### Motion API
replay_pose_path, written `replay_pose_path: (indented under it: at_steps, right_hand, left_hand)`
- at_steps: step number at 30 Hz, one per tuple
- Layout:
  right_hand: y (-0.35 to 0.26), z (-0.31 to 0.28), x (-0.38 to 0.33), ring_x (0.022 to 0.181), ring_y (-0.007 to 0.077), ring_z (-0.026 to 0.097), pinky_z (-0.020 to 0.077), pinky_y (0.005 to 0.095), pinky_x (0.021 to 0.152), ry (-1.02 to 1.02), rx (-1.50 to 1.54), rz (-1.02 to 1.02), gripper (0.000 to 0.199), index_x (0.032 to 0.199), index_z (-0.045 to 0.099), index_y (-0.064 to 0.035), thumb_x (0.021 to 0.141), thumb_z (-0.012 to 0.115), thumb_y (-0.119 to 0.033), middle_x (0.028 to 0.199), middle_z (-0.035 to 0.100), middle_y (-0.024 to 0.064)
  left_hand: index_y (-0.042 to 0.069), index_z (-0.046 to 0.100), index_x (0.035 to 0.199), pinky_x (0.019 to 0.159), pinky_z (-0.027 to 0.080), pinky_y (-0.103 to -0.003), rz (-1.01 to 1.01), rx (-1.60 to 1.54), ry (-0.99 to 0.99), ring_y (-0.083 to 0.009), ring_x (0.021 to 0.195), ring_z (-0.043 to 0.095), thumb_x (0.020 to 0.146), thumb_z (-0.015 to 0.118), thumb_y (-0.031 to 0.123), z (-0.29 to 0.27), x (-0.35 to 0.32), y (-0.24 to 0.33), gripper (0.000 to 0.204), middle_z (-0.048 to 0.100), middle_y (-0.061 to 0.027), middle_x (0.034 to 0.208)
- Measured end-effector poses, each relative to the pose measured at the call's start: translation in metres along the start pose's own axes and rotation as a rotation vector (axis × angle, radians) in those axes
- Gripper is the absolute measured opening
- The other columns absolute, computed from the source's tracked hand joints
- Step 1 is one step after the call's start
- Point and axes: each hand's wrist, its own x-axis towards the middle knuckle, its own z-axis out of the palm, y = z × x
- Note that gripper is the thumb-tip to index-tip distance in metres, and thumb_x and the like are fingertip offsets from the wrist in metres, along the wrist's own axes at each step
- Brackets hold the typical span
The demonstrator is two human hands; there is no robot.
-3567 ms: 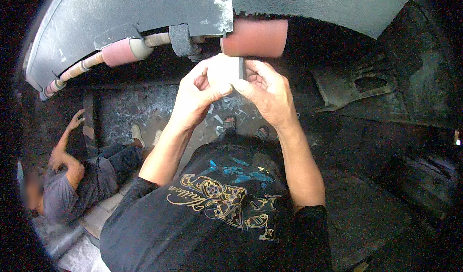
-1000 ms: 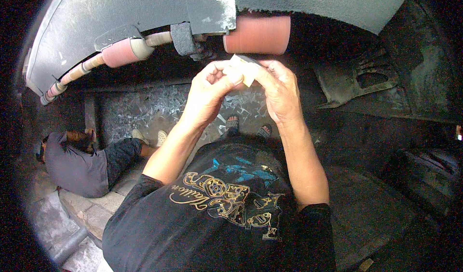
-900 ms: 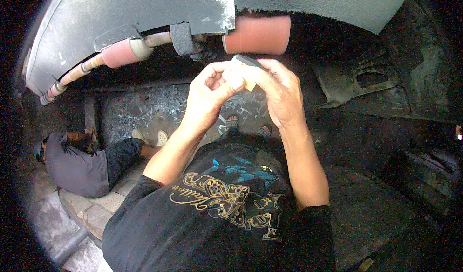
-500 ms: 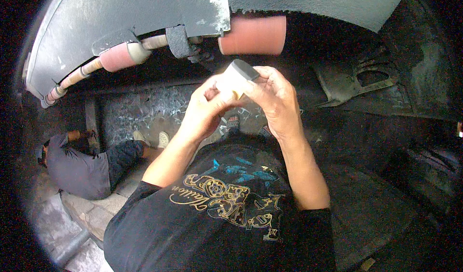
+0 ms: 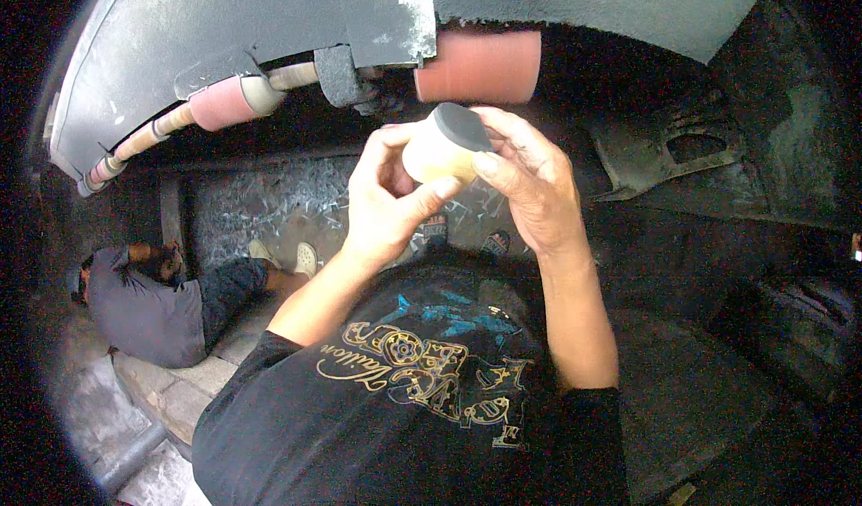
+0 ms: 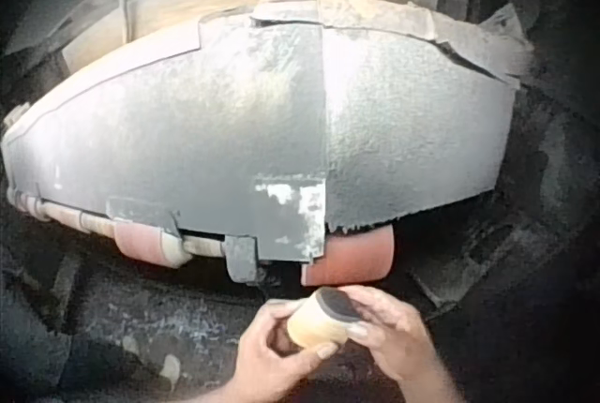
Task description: The person uses a belt sander to smooth the edges of small rectangular blocks and a larger flat sheet of dark material. They repeatedly press the items against the moving belt, rotating them to sand different sides.
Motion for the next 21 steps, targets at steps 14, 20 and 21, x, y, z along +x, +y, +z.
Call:
replay_pose_path:
  at_steps: [14, 20, 21]
  right_hand:
    - [0.008, 0.002, 0.020, 0.095, 0.0139, 0.062, 0.0501, 0.0280, 0.085, 0.112, -0.368, 0.160, 0.037, 0.116, 0.059, 0.0058, 0.088, 0.073, -0.015, 0.109, 0.066, 0.0110]
    - [0.008, 0.001, 0.014, 0.098, 0.0163, 0.065, 0.0523, 0.0312, 0.088, 0.051, -0.174, 0.008, 0.043, 0.118, 0.059, 0.0082, 0.085, 0.077, -0.013, 0.109, 0.067, 0.0127]
    - [0.007, 0.001, 0.010, 0.099, 0.0168, 0.064, 0.0520, 0.0316, 0.090, 0.007, -0.160, -0.008, 0.044, 0.119, 0.058, 0.0078, 0.085, 0.077, -0.013, 0.110, 0.067, 0.0131]
  left_hand:
    - [-0.001, 0.057, 0.124, 0.097, 0.050, -0.038, -0.440, -0.275, -0.036, -0.0170, 0.107, 0.063, 0.090, 0.073, 0.024, -0.019, 0.019, -0.003, 0.045, 0.065, -0.0083, 0.117]
    - [-0.003, 0.055, 0.124, 0.093, 0.053, -0.031, -0.256, -0.095, 0.025, -0.0166, 0.103, 0.064, 0.082, 0.077, 0.003, -0.006, 0.009, 0.003, 0.048, 0.065, -0.0115, 0.112]
    - [-0.003, 0.054, 0.125, 0.093, 0.053, -0.031, -0.192, -0.094, 0.015, -0.0168, 0.104, 0.064, 0.080, 0.079, 0.001, -0.004, 0.007, 0.005, 0.051, 0.065, -0.0119, 0.113]
